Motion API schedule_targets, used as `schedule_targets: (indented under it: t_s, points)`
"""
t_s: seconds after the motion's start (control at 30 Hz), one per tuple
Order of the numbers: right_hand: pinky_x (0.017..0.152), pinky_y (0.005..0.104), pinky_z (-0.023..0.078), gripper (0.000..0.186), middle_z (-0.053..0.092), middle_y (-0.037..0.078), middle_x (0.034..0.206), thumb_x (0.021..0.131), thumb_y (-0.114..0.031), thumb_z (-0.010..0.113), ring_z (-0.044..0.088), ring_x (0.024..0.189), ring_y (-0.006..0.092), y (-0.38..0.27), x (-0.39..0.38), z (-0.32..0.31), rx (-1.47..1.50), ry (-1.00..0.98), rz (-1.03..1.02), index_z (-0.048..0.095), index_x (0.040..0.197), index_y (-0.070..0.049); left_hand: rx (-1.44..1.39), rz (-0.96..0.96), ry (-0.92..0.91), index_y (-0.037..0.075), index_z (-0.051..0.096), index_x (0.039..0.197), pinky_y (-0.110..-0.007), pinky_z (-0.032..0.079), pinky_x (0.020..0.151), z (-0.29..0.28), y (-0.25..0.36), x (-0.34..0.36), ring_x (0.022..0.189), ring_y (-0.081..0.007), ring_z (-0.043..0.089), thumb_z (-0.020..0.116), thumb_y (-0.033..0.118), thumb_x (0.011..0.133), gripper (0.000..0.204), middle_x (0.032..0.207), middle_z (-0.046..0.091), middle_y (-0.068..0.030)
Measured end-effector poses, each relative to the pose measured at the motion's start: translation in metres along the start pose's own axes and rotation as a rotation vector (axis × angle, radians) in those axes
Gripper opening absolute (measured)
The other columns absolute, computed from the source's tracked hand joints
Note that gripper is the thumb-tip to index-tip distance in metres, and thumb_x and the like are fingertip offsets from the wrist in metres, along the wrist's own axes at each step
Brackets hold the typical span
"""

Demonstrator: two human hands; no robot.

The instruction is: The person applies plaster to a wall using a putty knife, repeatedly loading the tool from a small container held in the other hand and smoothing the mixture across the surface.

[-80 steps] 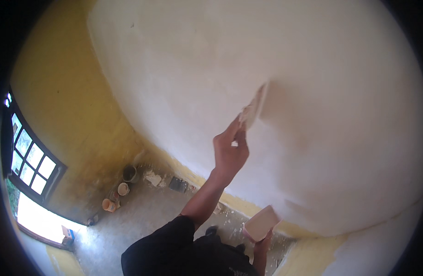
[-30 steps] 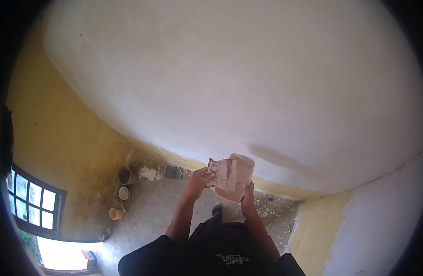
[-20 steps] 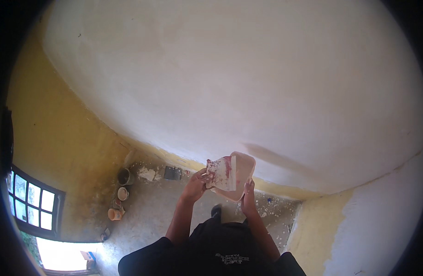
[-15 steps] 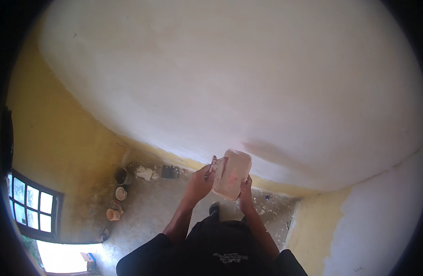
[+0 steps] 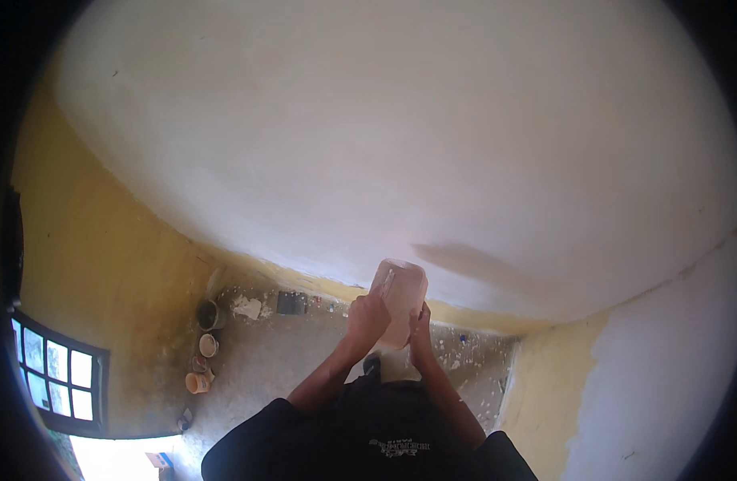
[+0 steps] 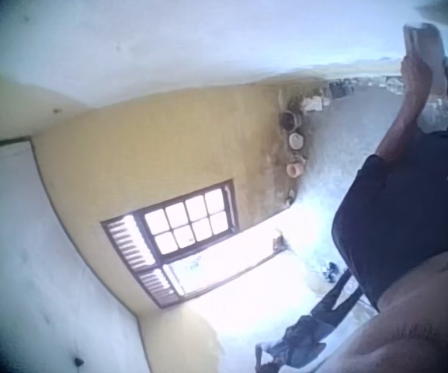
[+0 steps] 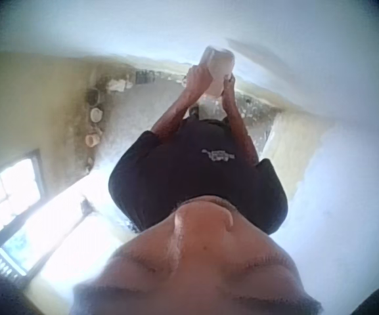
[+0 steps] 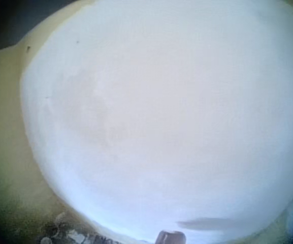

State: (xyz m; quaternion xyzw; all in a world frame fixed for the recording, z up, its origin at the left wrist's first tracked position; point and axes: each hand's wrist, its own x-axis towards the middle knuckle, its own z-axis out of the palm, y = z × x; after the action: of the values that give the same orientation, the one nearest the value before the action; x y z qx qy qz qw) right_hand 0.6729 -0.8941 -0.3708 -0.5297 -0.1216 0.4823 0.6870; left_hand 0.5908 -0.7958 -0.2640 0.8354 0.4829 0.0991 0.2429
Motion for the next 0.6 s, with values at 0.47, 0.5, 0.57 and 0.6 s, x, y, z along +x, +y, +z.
schedule_targets:
  t_s: [0.47,0.5,0.57,0.6]
  points:
    - [0.099,0.0345,0.041,0.069,0.041,0.014,0.134,0.099,-0.043,0.049,0.045,0.122,0.0222,-0.006,-0.004,0.0,-0.097,0.021,0.061,0.019,0.144,0.001,-0.236,0.03,0.099,-0.001,0.062,0.111,-0.054,0.051,0.07,0.005,-0.014,-0.004,0.076,-0.0474,0.063,0.052,0.007,0.083,0.031,0.078,0.063,-0.0303]
    - [0.097,0.0346,0.043,0.06,0.045,0.011,0.13,0.1,-0.042,0.046,0.048,0.118,0.0199,0.001,-0.002,-0.003,-0.058,0.021,0.049,0.025,0.141,-0.004,-0.273,0.077,0.083,-0.002,0.062,0.11,-0.052,0.051,0.071,0.003,-0.014,-0.005,0.079,-0.0471,0.063,0.052,0.007,0.083,0.03,0.08,0.063,-0.0307]
    - [0.095,0.0348,0.045,0.051,0.048,0.008,0.126,0.102,-0.042,0.043,0.051,0.115,0.0175,0.007,-0.005,-0.003,-0.017,0.008,0.03,0.032,0.139,-0.008,-0.372,0.068,0.115,-0.003,0.061,0.11,-0.048,0.052,0.071,0.002,-0.031,-0.003,0.079,-0.0428,0.065,0.053,0.007,0.085,0.028,0.081,0.065,-0.0289]
    - [0.096,0.036,0.044,0.049,0.048,0.008,0.126,0.102,-0.04,0.042,0.051,0.116,0.0186,0.001,-0.01,0.002,0.031,-0.026,0.039,0.032,0.138,-0.008,-0.466,0.064,0.161,-0.004,0.061,0.109,-0.044,0.053,0.072,-0.004,-0.041,-0.001,0.079,-0.0385,0.067,0.053,0.008,0.086,0.027,0.082,0.066,-0.0271]
